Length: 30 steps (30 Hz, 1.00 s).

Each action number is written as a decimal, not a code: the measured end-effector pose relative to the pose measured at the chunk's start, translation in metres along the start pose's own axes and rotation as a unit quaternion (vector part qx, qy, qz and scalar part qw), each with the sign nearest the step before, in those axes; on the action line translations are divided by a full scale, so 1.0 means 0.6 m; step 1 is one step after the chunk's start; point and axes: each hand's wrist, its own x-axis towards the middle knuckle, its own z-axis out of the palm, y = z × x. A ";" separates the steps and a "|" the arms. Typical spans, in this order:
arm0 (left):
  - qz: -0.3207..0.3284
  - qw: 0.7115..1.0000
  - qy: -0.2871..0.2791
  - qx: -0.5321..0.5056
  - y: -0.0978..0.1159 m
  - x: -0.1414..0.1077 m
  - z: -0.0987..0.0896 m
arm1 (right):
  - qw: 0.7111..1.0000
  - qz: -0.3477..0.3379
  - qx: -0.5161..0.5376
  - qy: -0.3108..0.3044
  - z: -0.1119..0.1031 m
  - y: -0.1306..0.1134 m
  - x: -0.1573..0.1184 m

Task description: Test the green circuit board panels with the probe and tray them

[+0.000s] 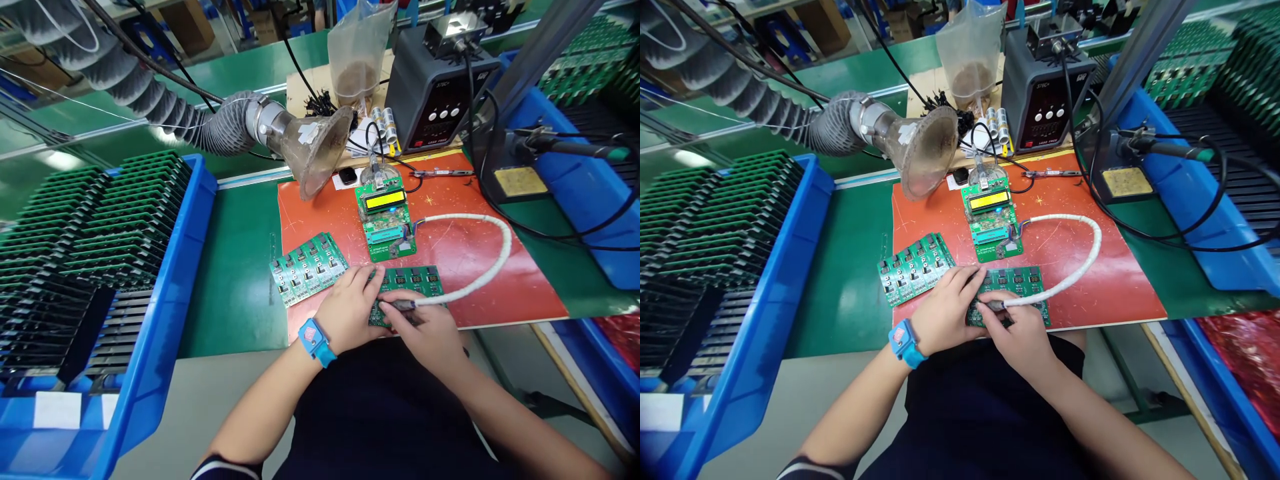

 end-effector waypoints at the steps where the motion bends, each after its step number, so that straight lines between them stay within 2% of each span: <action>1: 0.004 1.000 0.006 -0.003 0.001 0.000 -0.002 | 1.000 0.013 0.010 -0.004 -0.002 -0.002 -0.001; 6: 0.023 0.998 0.057 -0.016 0.005 -0.003 -0.018 | 0.996 0.053 0.075 -0.010 -0.018 -0.031 -0.007; 10: 0.024 0.997 0.079 0.003 -0.013 -0.028 -0.046 | 0.987 0.075 0.139 0.042 -0.054 -0.040 -0.009; 13: -0.005 0.992 0.112 0.049 -0.051 -0.066 -0.072 | 0.980 0.103 0.141 0.097 -0.090 -0.016 -0.008; 16: -0.057 0.981 0.151 0.103 -0.105 -0.105 -0.088 | 0.980 0.130 0.102 0.114 -0.116 0.018 -0.009; 19: -0.106 0.979 0.130 0.116 -0.147 -0.132 -0.091 | 0.982 0.140 0.070 0.110 -0.120 0.040 -0.014; 21: -0.131 0.976 0.115 0.127 -0.155 -0.136 -0.088 | 0.983 0.140 0.053 0.107 -0.117 0.045 -0.017; 23: -0.141 0.970 0.133 0.148 -0.142 -0.129 -0.083 | 0.983 0.145 0.036 0.108 -0.113 0.047 -0.020; 25: -0.123 0.965 0.172 0.156 -0.112 -0.112 -0.073 | 0.983 0.150 0.021 0.105 -0.111 0.049 -0.022; 27: -0.057 0.973 0.190 0.122 -0.074 -0.093 -0.057 | 0.984 0.146 0.010 0.103 -0.112 0.052 -0.022; 30: 0.048 0.989 0.136 0.028 -0.031 -0.068 -0.021 | 0.985 0.136 -0.008 0.103 -0.114 0.057 -0.022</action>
